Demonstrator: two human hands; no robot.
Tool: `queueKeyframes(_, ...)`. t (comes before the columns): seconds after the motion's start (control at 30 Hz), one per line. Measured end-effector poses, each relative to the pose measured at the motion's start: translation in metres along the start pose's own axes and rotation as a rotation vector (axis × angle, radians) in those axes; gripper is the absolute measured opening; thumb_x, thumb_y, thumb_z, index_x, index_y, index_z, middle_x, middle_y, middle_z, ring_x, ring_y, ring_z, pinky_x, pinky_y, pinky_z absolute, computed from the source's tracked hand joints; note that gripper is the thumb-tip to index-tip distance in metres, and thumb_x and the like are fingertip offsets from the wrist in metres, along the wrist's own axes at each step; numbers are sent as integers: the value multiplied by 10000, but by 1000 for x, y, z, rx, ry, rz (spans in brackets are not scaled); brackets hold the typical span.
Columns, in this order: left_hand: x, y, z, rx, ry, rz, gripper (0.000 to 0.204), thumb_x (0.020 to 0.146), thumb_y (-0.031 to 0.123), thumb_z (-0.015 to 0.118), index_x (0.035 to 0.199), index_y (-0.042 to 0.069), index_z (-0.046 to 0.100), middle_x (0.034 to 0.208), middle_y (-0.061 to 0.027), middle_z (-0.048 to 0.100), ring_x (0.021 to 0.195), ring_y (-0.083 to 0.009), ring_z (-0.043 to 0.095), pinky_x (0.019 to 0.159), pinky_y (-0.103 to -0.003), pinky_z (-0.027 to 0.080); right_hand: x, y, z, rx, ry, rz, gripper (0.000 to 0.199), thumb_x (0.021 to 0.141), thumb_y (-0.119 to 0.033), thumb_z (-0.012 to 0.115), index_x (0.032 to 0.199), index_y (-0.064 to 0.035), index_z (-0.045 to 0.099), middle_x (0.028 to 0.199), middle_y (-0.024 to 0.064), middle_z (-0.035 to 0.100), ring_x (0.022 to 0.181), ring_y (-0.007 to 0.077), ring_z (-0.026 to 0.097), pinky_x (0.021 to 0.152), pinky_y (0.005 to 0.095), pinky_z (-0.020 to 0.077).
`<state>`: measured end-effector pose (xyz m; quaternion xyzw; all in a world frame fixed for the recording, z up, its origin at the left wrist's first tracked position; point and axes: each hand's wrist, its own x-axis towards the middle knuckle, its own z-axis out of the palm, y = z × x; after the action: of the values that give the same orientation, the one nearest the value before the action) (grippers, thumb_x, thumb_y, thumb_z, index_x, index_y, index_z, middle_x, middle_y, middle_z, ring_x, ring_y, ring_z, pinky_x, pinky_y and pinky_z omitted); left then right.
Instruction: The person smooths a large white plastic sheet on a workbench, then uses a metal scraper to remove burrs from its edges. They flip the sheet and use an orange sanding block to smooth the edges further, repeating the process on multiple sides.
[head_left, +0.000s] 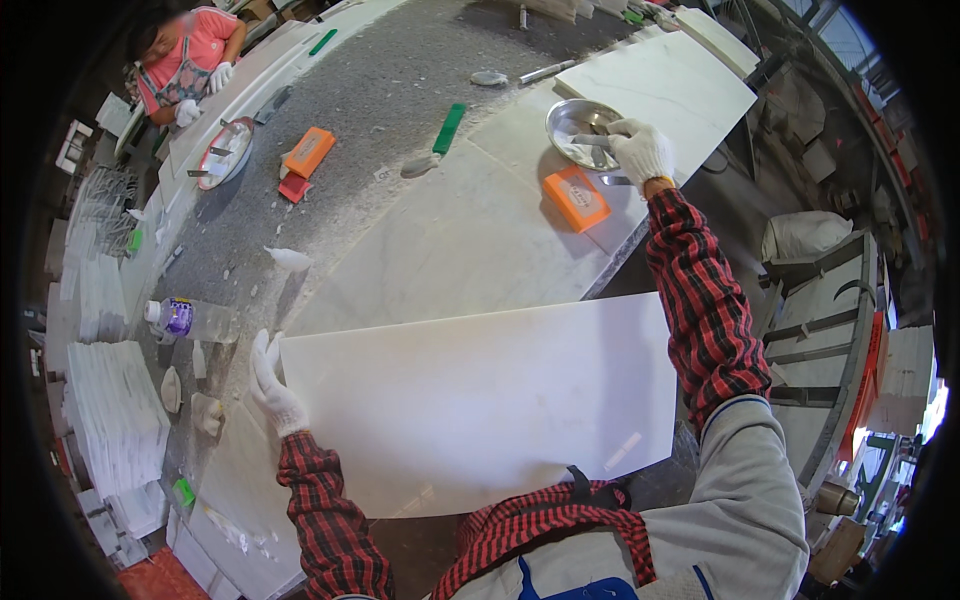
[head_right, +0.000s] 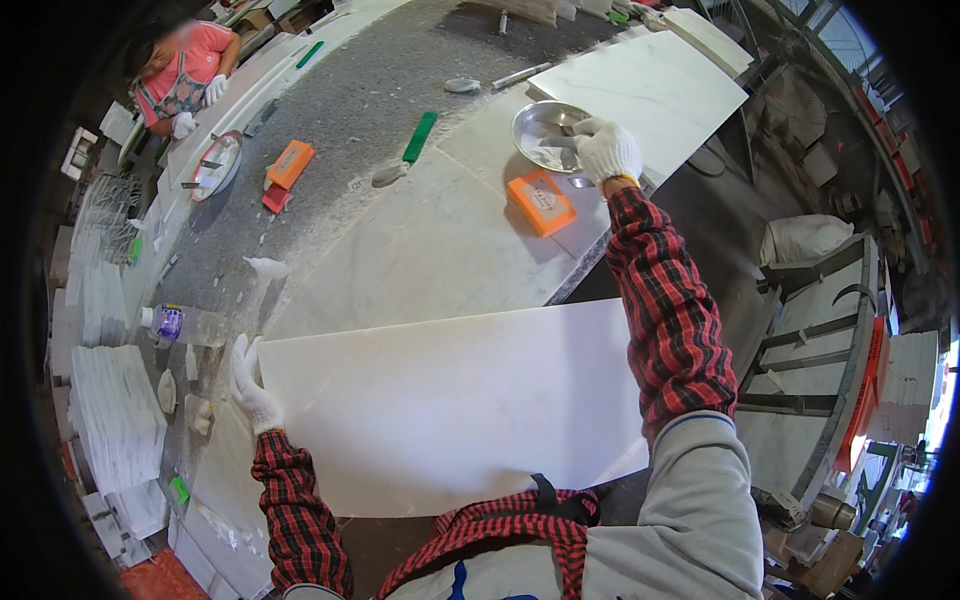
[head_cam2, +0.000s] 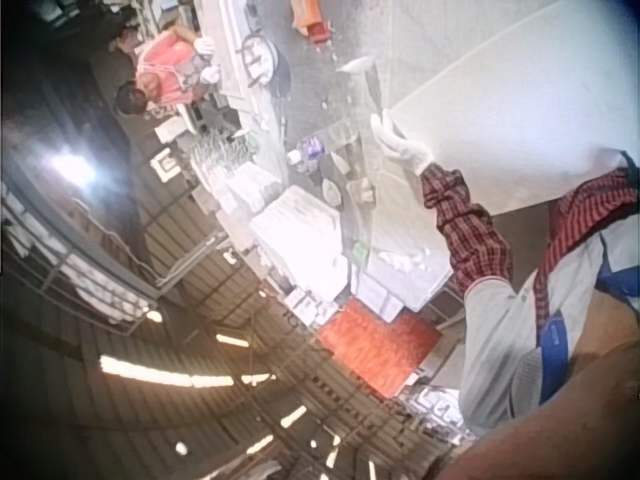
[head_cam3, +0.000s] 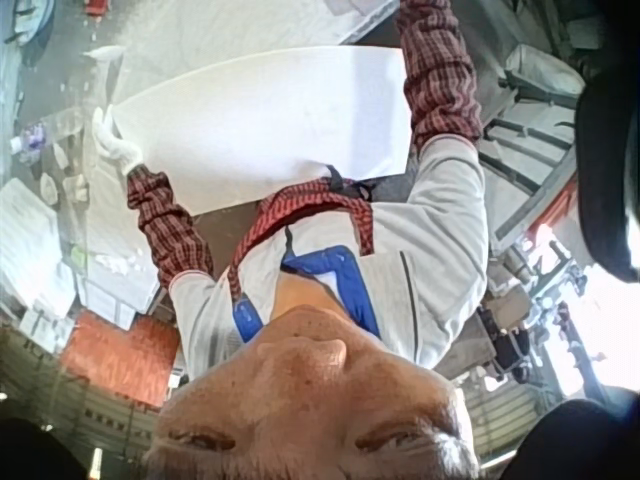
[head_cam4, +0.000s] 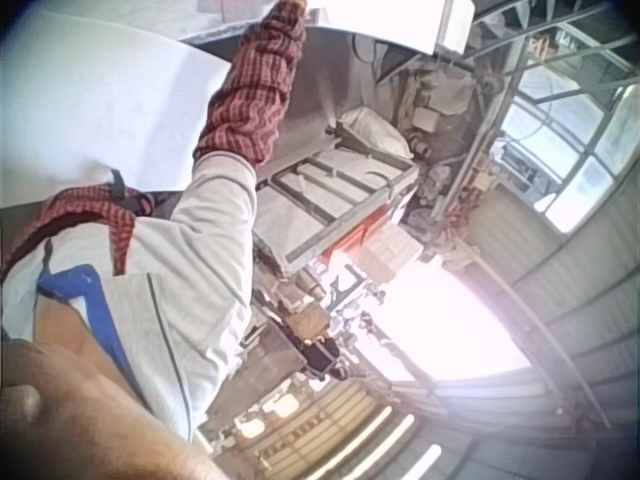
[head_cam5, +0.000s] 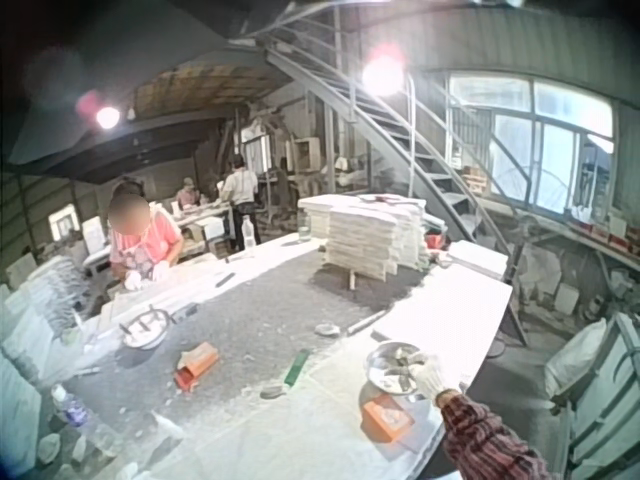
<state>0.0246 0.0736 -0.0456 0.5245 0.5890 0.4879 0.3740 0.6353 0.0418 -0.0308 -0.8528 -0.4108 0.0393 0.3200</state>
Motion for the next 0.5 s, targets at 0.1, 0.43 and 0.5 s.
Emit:
queueKeyframes(0.1, 1, -1, -1, 73, -14, 26, 503, 1065, 276, 330, 1397, -51, 520, 1315, -224, 638, 1263, -280, 590, 1099, -373, 417, 7, 3, 11, -52, -51, 10, 290, 814, -275, 631, 1015, -150, 797, 1018, 145, 747, 968, 348, 708, 900, 409, 544)
queueKeyframes(0.43, 2, -14, -5, 57, -43, 42, 482, 1038, 245, 361, 1372, -45, 552, 1330, -168, 645, 1255, -245, 594, 1122, -366, 382, 10, 22, 12, 436, -151, 163, 307, 830, -241, 672, 1046, -57, 789, 869, 96, 763, 810, 139, 697, 728, 282, 545)
queueKeyframes(0.5, 8, -32, -11, 72, -20, 123, 461, 1033, 249, 400, 1345, -37, 581, 1338, -157, 642, 1235, -242, 608, 1111, -354, 391, 7, 28, 12, 600, -197, 209, 418, 847, -217, 707, 1225, -39, 714, 862, -17, 643, 702, 97, 541, 583, 263, 441)
